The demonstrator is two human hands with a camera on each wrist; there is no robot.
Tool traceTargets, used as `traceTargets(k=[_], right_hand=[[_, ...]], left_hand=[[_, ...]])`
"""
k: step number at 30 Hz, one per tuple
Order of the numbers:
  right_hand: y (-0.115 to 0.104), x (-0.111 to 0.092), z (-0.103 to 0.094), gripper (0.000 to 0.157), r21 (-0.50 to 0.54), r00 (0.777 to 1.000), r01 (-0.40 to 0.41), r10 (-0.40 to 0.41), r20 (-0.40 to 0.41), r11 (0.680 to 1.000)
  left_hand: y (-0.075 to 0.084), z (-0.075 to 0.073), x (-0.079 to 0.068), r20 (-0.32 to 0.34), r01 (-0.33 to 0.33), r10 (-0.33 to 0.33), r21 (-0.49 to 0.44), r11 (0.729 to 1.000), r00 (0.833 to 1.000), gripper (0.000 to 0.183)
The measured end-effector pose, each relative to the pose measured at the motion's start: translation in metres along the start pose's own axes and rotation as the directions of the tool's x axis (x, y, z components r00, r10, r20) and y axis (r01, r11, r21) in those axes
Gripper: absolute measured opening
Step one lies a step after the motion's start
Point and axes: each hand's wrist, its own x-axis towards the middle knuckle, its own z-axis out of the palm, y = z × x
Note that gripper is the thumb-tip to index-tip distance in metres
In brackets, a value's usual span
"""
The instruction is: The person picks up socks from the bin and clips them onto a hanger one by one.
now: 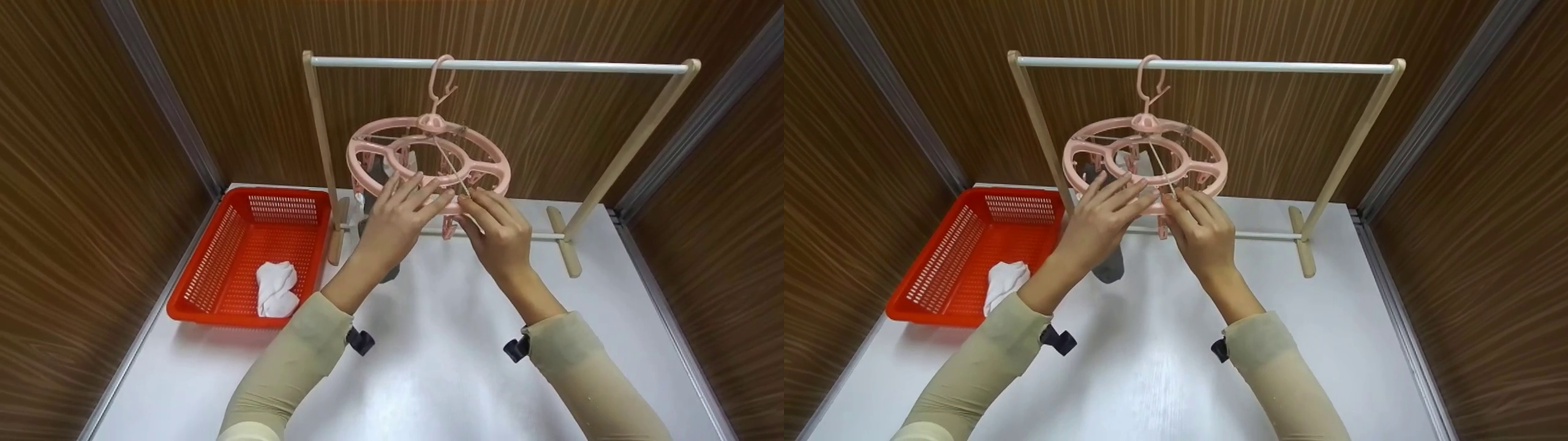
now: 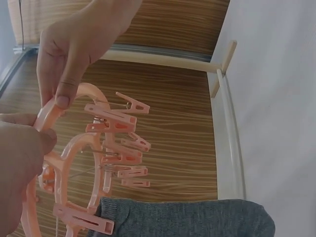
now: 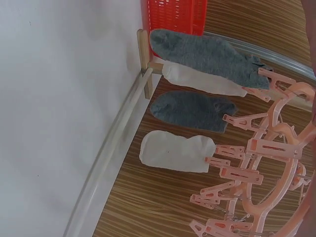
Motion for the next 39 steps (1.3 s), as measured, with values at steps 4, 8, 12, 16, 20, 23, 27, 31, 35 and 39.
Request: traceTargets(k=[4, 8, 12, 16, 20, 23, 27, 31, 35, 39], right_hand=[[-0.002, 0.0, -0.002, 0.032, 0.045, 1.0, 0.007, -0.008, 0.007, 0.999], [-0.005, -0.005, -0.006, 0.035, 0.138, 1.0, 0.006, -0.004, -0.015, 0.99], [-0.006, -0.017, -0.008, 0.031, 0.218, 0.997, -0.033, 0.047, -0.06, 0.975], [-0.005, -0.033, -0.006, 0.024, 0.254, 0.991, -0.135, 0.135, 0.017, 0.958], [-0.005, -0.04, -0.003, 0.029, 0.281, 0.943, -0.301, 0.242, 0.228, 0.911], [-0.006, -0.037, 0.001, 0.04, 0.334, 0.873, -0.446, 0.321, 0.367, 0.831], [-0.006, -0.029, 0.006, 0.044, 0.405, 0.797, -0.573, 0.371, 0.476, 0.712], [-0.007, -0.026, 0.01, 0.036, 0.435, 0.754, -0.635, 0.389, 0.529, 0.639], [-0.022, -0.011, 0.0, 0.026, 0.428, 0.718, -0.679, 0.418, 0.557, 0.596], [-0.03, 0.001, -0.006, 0.027, 0.436, 0.7, -0.699, 0.418, 0.579, 0.567]], left_hand=[[-0.001, 0.0, -0.001, 0.0, 0.008, -0.008, -0.007, 1.0, 1.0, 0.055], [-0.003, -0.001, -0.001, 0.02, 0.031, -0.031, -0.026, 0.999, 0.999, 0.056], [-0.005, -0.001, -0.001, 0.018, 0.036, -0.036, -0.041, 0.998, 0.999, 0.051], [-0.006, -0.001, -0.003, 0.027, 0.048, -0.047, -0.046, 0.998, 0.999, 0.05], [-0.006, -0.001, -0.007, 0.042, 0.065, -0.062, -0.067, 0.996, 0.997, 0.052], [-0.006, 0.0, -0.009, 0.039, 0.07, -0.067, -0.093, 0.993, 0.997, 0.051], [-0.006, -0.001, -0.01, 0.044, 0.079, -0.075, -0.096, 0.992, 0.996, 0.051], [-0.006, -0.002, -0.01, 0.063, 0.082, -0.077, -0.078, 0.994, 0.995, 0.054], [-0.005, -0.002, -0.009, 0.062, 0.081, -0.076, -0.084, 0.993, 0.995, 0.052], [-0.005, -0.001, -0.007, 0.063, 0.085, -0.08, -0.085, 0.993, 0.995, 0.049]])
